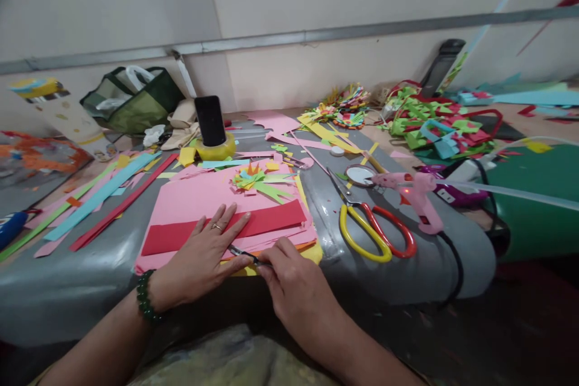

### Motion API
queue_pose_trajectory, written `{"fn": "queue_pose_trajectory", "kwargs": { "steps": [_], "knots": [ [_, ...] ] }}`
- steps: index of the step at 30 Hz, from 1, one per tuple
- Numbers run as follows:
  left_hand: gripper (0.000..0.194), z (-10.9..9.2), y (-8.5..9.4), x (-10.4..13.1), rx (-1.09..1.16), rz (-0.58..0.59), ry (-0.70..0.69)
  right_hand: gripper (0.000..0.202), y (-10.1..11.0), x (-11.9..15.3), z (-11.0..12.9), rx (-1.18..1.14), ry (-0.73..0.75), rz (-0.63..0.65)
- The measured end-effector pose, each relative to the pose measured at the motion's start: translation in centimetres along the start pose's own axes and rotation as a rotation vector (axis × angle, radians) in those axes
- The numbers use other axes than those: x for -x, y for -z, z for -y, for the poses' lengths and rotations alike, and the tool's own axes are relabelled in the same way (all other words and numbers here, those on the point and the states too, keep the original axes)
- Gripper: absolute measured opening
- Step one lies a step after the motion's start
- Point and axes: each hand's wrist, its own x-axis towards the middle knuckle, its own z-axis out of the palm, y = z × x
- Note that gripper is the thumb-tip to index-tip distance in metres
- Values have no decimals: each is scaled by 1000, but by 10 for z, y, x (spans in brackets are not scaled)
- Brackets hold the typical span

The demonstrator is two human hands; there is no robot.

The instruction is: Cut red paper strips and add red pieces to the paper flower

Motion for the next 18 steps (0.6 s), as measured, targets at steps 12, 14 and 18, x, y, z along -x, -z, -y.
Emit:
{"fn": "queue_pose_trajectory", "kwargs": {
  "steps": [12, 14, 18],
  "knots": [
    [85, -23, 10, -12, 163, -1, 10, 17, 14, 4, -18, 62, -15, -46],
    [82, -9, 15, 1, 98, 22, 0, 17, 13, 4, -20, 62, -25, -40],
    [78, 26, 18, 29, 13, 75, 17, 16, 13, 4, -22, 67, -11, -59]
  ]
}}
